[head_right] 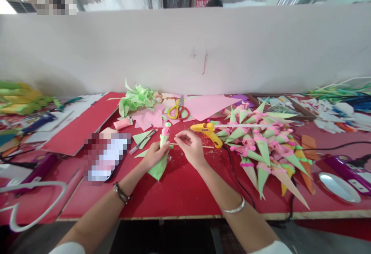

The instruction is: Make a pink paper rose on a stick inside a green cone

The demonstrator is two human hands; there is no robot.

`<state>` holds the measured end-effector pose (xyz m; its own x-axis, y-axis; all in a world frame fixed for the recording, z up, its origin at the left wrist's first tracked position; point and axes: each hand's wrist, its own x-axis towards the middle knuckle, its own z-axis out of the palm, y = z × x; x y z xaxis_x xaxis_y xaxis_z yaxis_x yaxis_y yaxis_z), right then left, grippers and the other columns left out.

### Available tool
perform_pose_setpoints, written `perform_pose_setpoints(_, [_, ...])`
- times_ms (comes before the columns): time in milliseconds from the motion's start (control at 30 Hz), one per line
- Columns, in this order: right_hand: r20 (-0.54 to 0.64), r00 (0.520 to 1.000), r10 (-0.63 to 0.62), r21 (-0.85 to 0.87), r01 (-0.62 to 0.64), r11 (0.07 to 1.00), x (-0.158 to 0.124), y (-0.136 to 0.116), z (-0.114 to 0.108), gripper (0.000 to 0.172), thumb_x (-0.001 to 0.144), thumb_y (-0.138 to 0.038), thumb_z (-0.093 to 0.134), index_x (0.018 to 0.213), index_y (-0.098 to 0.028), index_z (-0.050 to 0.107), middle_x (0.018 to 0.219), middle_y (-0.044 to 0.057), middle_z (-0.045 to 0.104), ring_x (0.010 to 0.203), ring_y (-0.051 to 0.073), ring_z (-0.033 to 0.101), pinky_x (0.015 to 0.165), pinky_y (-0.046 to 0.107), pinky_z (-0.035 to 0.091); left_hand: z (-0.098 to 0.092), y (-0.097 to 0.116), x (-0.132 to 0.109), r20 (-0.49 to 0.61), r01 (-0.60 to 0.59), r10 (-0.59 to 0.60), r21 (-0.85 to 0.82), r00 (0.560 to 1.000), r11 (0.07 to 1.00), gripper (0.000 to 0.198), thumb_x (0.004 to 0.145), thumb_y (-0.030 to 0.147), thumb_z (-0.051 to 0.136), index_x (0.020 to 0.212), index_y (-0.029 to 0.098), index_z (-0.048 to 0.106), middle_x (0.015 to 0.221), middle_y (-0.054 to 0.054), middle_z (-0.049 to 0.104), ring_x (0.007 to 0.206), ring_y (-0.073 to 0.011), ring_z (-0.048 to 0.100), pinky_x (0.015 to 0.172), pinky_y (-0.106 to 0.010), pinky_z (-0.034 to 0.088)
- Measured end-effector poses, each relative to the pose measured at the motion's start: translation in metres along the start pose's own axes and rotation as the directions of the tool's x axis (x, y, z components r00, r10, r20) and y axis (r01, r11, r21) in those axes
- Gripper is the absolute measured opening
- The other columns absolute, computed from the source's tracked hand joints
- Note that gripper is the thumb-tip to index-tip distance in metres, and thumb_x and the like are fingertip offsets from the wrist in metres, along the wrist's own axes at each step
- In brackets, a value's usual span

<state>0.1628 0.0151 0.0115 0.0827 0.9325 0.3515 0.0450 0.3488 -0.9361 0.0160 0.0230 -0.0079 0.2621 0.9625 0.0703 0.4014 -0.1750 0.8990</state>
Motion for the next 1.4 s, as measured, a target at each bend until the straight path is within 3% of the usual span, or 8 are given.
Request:
perform_pose_setpoints(200, [0.056,0.997,0.045,0.059,-0.049,0.997,-0.005,-0.003,0.002,0.011,0.071,-0.028,0.058,0.078,-0.020,0.061,0.076,0.003,0.064,0.070,0.017,0.061,0.066,0.032,0.052,0.003,0.001,-0.001,0.011,-0.047,0.046,0.093,0.999,0.995,0.045,0.078,0.052,0.035,0.050,0.017,0.032,0.046,0.005,0.028,0.042,-0.0060,0.027,0.041,-0.021,0.019])
perform_pose_setpoints(367, [0.075,0.985,-0.157,-0.090,0.164,0.982,-0.007,-0.007,0.002,0.004,0.071,-0.024,0.059,0.074,-0.021,0.061,0.073,0.002,0.058,0.070,0.015,0.056,0.063,0.029,0.049,0.004,0.004,-0.003,0.057,-0.068,0.063,0.101,0.996,0.993,0.046,0.079,0.049,0.034,0.048,0.016,0.039,0.040,0.004,0.039,0.038,-0.0066,0.034,0.040,-0.020,0.023])
perform_pose_setpoints(500, [0.106,0.977,-0.185,-0.132,0.198,0.971,-0.007,-0.007,0.002,0.008,0.072,-0.024,0.058,0.077,-0.023,0.064,0.079,0.003,0.054,0.071,0.015,0.054,0.064,0.029,0.048,0.006,0.005,-0.003,0.091,-0.106,0.098,0.095,0.991,0.990,0.043,0.079,0.045,0.036,0.048,0.016,0.040,0.042,0.003,0.044,0.039,-0.0069,0.037,0.041,-0.019,0.025])
perform_pose_setpoints(867, [0.107,0.983,-0.150,-0.118,0.163,0.980,-0.008,-0.003,0.005,0.014,0.076,-0.025,0.053,0.083,-0.026,0.065,0.085,0.003,0.052,0.082,0.016,0.052,0.067,0.028,0.047,0.007,0.005,-0.002,0.103,-0.129,0.119,0.096,0.988,0.987,0.040,0.078,0.043,0.035,0.048,0.016,0.031,0.045,0.006,0.028,0.042,-0.0055,0.025,0.042,-0.020,0.020])
perform_pose_setpoints(967, [0.088,0.991,-0.096,-0.007,0.097,0.995,-0.007,-0.002,0.006,0.008,0.074,-0.025,0.056,0.081,-0.023,0.060,0.086,0.003,0.052,0.083,0.015,0.053,0.069,0.027,0.048,0.007,0.006,-0.002,0.124,-0.142,0.131,0.084,0.984,0.986,0.038,0.077,0.041,0.036,0.048,0.016,0.031,0.046,0.005,0.028,0.043,-0.0053,0.026,0.042,-0.019,0.021])
perform_pose_setpoints(1067, [0.127,0.991,0.040,0.167,-0.061,0.984,-0.004,0.001,0.007,0.022,0.070,-0.027,0.060,0.090,-0.023,0.053,0.092,0.003,0.055,0.087,0.015,0.054,0.074,0.028,0.047,0.006,0.007,-0.003,0.141,-0.158,0.148,0.066,0.979,0.985,0.037,0.076,0.039,0.037,0.048,0.016,0.033,0.046,0.006,0.030,0.043,-0.0050,0.027,0.041,-0.018,0.023])
perform_pose_setpoints(1233, [0.380,0.891,0.249,0.351,-0.388,0.852,-0.001,0.002,0.005,0.036,0.067,-0.033,0.062,0.099,-0.021,0.050,0.096,0.006,0.060,0.088,0.017,0.057,0.073,0.029,0.048,0.004,0.005,-0.005,0.207,-0.146,0.143,0.001,0.968,0.989,0.034,0.076,0.037,0.040,0.050,0.015,0.040,0.043,0.004,0.043,0.041,-0.0067,0.041,0.042,-0.017,0.029])
perform_pose_setpoints(1400, [0.409,0.870,0.275,0.370,-0.434,0.821,-0.002,0.001,0.005,0.032,0.065,-0.033,0.064,0.092,-0.021,0.054,0.091,0.004,0.062,0.086,0.017,0.059,0.074,0.029,0.047,0.003,0.002,-0.003,0.260,-0.143,0.139,-0.003,0.956,0.990,0.034,0.079,0.034,0.038,0.052,0.014,0.046,0.046,0.000,0.053,0.043,-0.0092,0.050,0.042,-0.017,0.034])
